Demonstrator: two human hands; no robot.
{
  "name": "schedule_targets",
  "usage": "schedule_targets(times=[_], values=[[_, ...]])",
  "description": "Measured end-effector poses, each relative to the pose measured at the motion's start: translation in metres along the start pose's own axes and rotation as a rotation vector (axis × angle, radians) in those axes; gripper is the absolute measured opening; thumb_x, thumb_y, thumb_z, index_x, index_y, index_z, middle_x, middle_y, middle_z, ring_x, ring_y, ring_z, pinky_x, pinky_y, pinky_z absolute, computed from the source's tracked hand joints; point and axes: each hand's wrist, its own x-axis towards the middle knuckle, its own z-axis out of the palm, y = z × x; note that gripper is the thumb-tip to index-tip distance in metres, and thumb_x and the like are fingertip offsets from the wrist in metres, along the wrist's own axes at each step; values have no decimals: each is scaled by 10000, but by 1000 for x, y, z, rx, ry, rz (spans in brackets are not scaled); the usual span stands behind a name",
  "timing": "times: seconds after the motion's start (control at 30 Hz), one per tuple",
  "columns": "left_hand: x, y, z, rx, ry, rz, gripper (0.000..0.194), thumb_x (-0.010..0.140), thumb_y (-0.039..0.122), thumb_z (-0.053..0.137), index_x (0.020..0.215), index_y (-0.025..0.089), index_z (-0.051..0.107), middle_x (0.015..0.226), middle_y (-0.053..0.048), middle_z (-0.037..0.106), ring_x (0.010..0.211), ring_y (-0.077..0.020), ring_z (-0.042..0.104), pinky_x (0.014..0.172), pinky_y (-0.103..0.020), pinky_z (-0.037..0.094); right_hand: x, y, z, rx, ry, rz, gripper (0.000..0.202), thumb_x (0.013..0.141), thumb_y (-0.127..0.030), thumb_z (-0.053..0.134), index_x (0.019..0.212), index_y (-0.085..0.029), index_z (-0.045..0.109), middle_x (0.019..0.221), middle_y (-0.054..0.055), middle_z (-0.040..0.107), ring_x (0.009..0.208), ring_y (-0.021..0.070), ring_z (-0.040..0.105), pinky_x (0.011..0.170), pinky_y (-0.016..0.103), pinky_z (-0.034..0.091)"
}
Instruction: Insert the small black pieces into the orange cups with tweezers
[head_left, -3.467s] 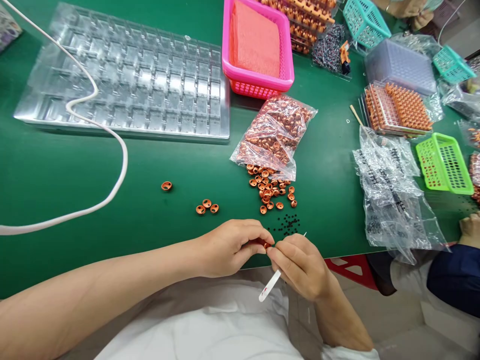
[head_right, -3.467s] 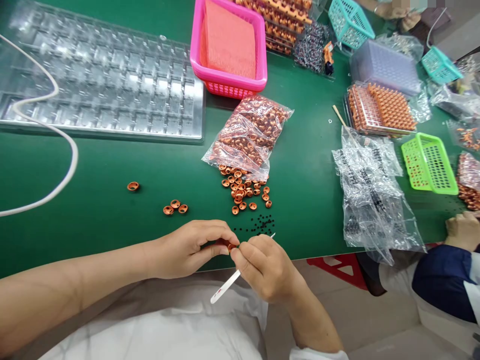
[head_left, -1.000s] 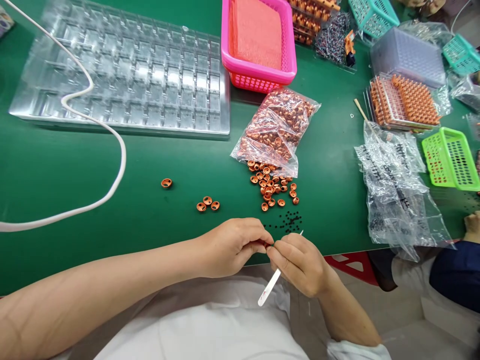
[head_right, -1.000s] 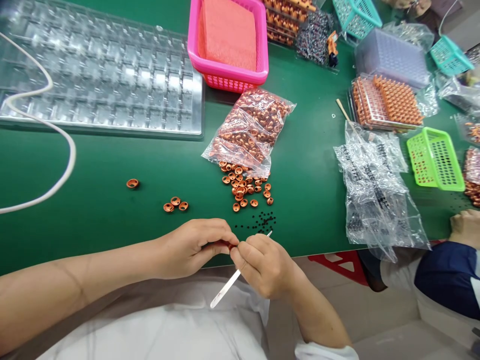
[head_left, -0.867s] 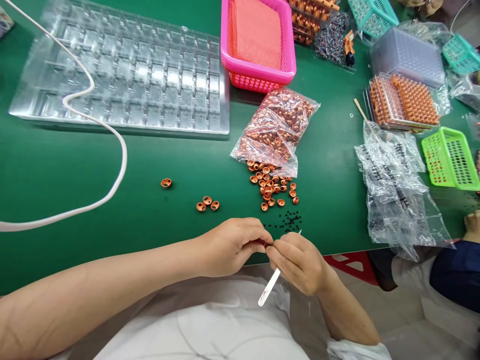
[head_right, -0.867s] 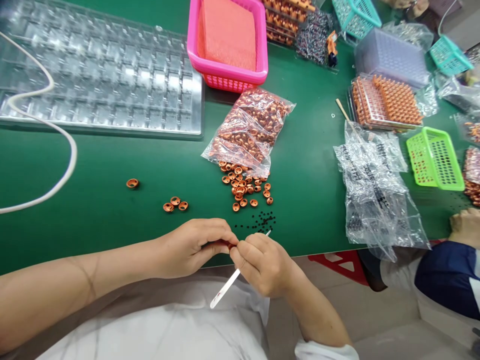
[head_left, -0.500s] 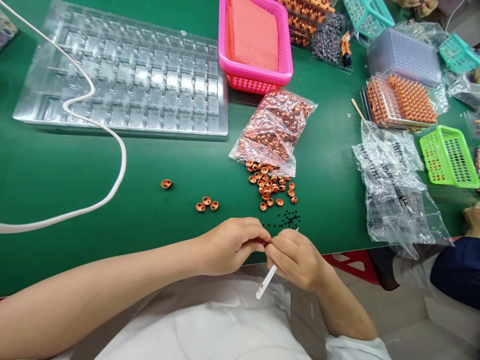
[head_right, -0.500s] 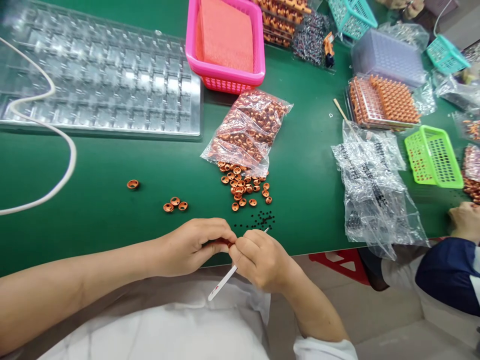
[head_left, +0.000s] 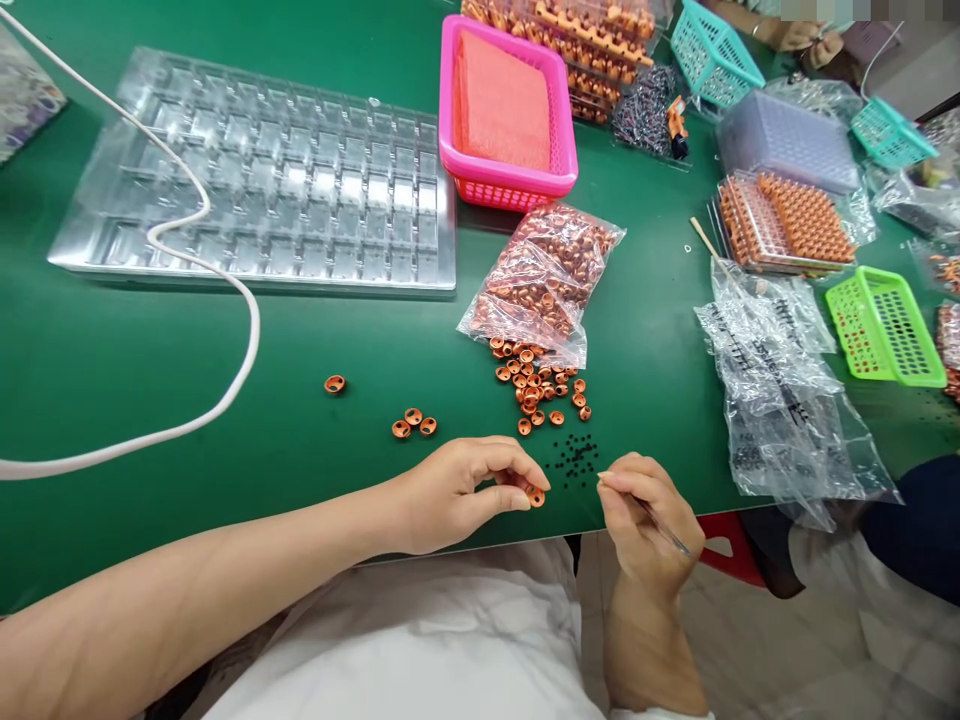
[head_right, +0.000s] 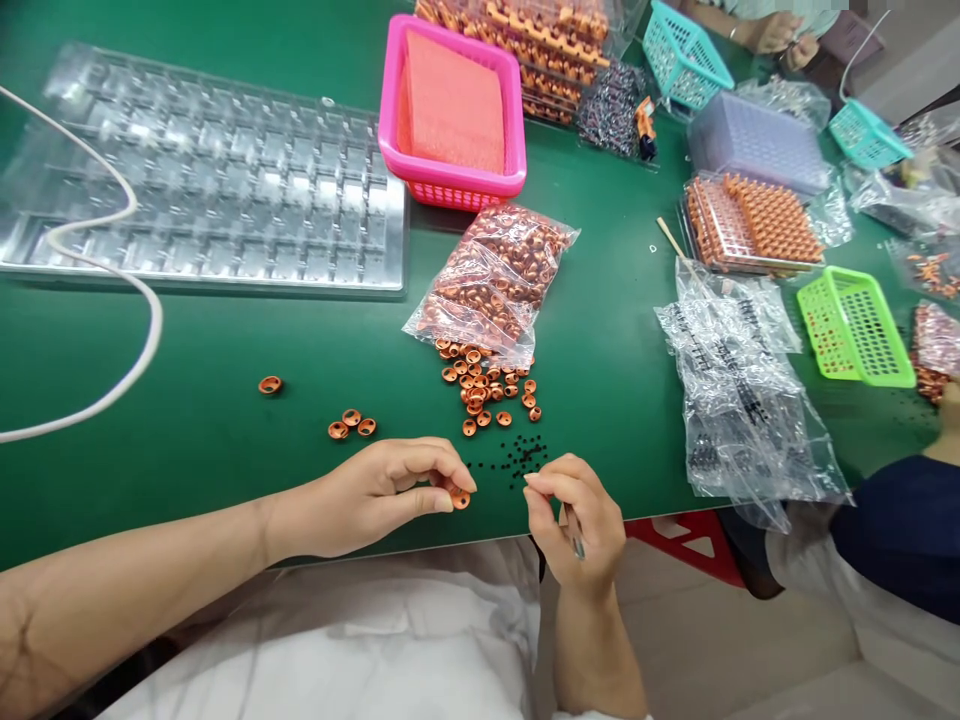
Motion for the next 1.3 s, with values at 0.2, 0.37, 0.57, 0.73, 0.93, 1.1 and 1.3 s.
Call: schedule_targets(times=[0.2,0.37,0.57,0.73,0.93,1.1,1.3], values=[[0,-1,1,22,4,25,141,952,154,603,998,141,736,947,-66,723,832,-141,709,777,-235,585,-4,1,-1,-29,31,11,198,874,-72,688,972,-239,732,791,10,672,687,180,623,620,361,519],[1,-3,1,31,4,42,137,948,156,608,993,141,736,937,-63,723,816,-137,704,766,-230,582,-5,0,-2,-33,40,5,186,877,-78,690,960,-240,726,800,11,671,665,170,610,614,362,514],[-1,0,0,65,-2,25,148,964,196,616,1019,138,741,950,-75,744,824,-145,711,765,-240,584,-6,0,-1,-23,46,-2,207,871,-58,685,968,-236,725,801,10,662,664,167,603,606,355,503],[-1,-1,1,67,-5,25,147,963,193,611,1017,141,738,961,-74,753,817,-146,717,757,-239,586,-5,0,-1,-24,28,-16,206,879,-72,679,977,-246,729,793,7,665,657,170,605,599,356,504],[-1,-5,-6,312,54,77,166,978,211,590,1030,160,739,937,-64,737,813,-158,700,741,-251,565,-7,1,-1,-13,29,-13,212,910,-75,643,1011,-235,738,821,20,682,700,179,620,628,355,516],[-10,11,-32,845,97,-38,236,1004,223,520,1032,193,752,1016,-77,717,899,-209,674,758,-294,526,-7,6,-4,42,56,0,237,1005,-179,526,1048,-208,757,861,61,686,722,188,613,584,336,493],[-20,23,-59,1097,87,-142,289,974,207,481,942,202,768,943,-81,745,896,-250,653,721,-327,516,-8,8,-9,40,87,35,241,1029,-240,527,1030,-216,767,888,70,679,724,184,609,569,329,473]])
